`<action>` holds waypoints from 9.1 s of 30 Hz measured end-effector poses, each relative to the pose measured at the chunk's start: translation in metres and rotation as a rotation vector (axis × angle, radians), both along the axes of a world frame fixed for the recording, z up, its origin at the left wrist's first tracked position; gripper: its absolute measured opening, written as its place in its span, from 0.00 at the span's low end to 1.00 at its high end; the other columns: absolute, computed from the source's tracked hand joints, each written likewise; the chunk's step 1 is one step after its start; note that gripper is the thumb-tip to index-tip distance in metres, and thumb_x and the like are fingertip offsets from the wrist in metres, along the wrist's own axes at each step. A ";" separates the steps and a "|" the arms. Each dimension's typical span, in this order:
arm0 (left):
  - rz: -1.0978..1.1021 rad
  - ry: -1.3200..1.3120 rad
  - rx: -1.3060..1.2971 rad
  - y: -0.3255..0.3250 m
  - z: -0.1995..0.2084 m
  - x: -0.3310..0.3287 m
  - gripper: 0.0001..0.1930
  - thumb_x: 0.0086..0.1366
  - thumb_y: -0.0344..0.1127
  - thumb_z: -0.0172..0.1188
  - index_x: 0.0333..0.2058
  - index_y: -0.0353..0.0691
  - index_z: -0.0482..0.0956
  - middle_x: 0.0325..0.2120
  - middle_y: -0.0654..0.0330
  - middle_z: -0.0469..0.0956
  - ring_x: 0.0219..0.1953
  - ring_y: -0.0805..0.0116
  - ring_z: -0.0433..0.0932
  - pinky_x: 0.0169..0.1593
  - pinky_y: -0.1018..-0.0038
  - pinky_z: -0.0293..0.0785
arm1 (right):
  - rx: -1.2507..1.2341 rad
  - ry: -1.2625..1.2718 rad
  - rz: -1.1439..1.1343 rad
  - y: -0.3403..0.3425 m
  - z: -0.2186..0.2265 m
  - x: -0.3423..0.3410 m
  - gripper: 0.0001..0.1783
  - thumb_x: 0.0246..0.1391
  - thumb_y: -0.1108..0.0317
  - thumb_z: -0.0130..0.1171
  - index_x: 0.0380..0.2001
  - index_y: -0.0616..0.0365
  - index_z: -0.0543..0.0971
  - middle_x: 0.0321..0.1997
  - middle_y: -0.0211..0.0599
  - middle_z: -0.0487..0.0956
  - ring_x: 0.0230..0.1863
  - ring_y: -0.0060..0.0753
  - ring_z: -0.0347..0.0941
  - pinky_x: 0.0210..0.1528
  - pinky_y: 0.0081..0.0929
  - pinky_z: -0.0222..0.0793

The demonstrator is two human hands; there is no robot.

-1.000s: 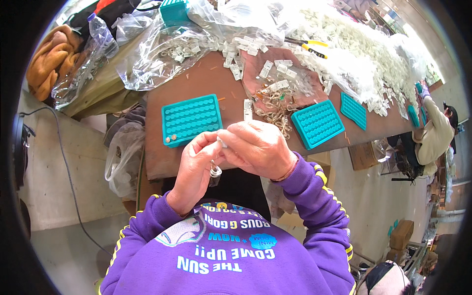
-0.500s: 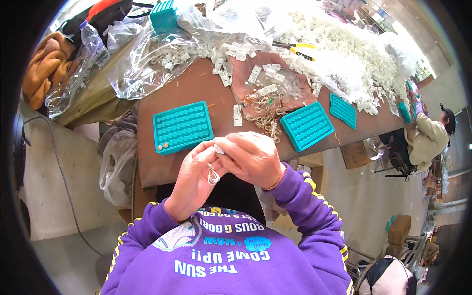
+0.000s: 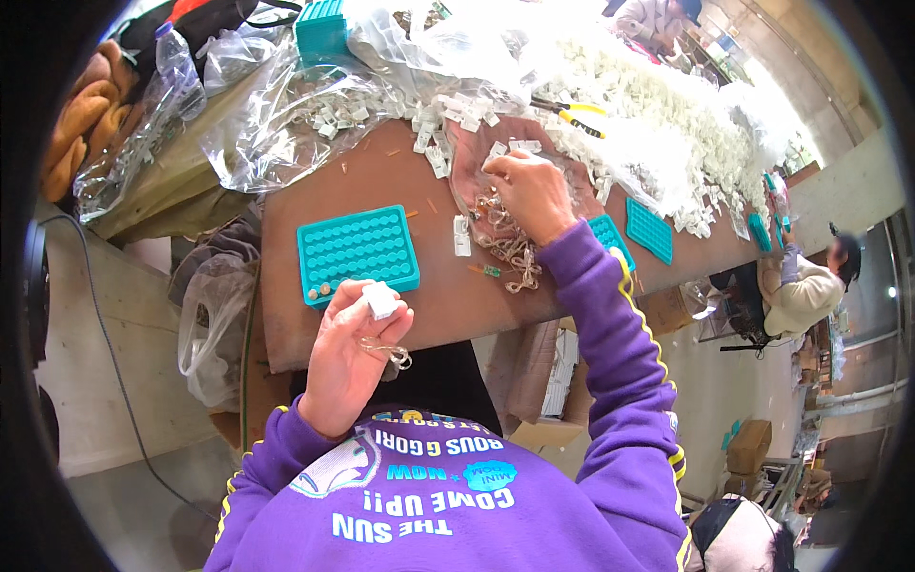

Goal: The person assembles small white plastic housings with internal components and wires, then places them into a teal tray. They repeatedly pick up housings, insert components, and arrange them in the tray.

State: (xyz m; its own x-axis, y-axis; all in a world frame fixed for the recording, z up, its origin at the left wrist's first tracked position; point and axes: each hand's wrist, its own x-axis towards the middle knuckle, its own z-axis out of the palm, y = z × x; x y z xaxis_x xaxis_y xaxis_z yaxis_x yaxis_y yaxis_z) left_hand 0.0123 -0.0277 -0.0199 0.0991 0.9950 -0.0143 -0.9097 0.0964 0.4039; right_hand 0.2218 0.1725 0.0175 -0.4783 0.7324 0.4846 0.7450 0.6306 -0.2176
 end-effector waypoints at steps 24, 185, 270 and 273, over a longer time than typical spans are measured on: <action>0.007 0.159 -0.031 -0.004 0.007 -0.011 0.06 0.69 0.34 0.56 0.42 0.46 0.71 0.40 0.56 0.77 0.44 0.58 0.77 0.30 0.74 0.74 | -1.168 0.932 0.162 0.006 0.008 0.011 0.08 0.59 0.69 0.61 0.39 0.59 0.79 0.36 0.33 0.82 0.35 0.21 0.79 0.41 0.18 0.77; -0.313 0.750 0.026 0.133 0.061 -0.119 0.20 0.59 0.22 0.56 0.50 0.39 0.67 0.43 0.56 0.75 0.46 0.63 0.79 0.47 0.73 0.79 | -0.302 0.011 -0.180 0.059 0.008 0.059 0.12 0.48 0.70 0.64 0.39 0.52 0.82 0.23 0.34 0.80 0.27 0.27 0.79 0.32 0.25 0.73; 0.018 0.495 0.060 0.011 0.005 -0.018 0.11 0.68 0.34 0.59 0.42 0.33 0.79 0.25 0.68 0.73 0.29 0.81 0.67 0.34 0.83 0.63 | -0.067 0.285 0.635 -0.119 0.040 -0.057 0.10 0.44 0.76 0.65 0.33 0.57 0.81 0.32 0.34 0.78 0.30 0.37 0.77 0.30 0.28 0.72; -0.014 0.466 0.045 0.011 0.003 -0.015 0.10 0.68 0.35 0.59 0.42 0.33 0.79 0.25 0.68 0.73 0.28 0.81 0.66 0.34 0.83 0.63 | -0.062 0.233 0.646 -0.119 0.042 -0.053 0.12 0.43 0.77 0.64 0.35 0.56 0.80 0.32 0.34 0.78 0.30 0.36 0.77 0.30 0.27 0.73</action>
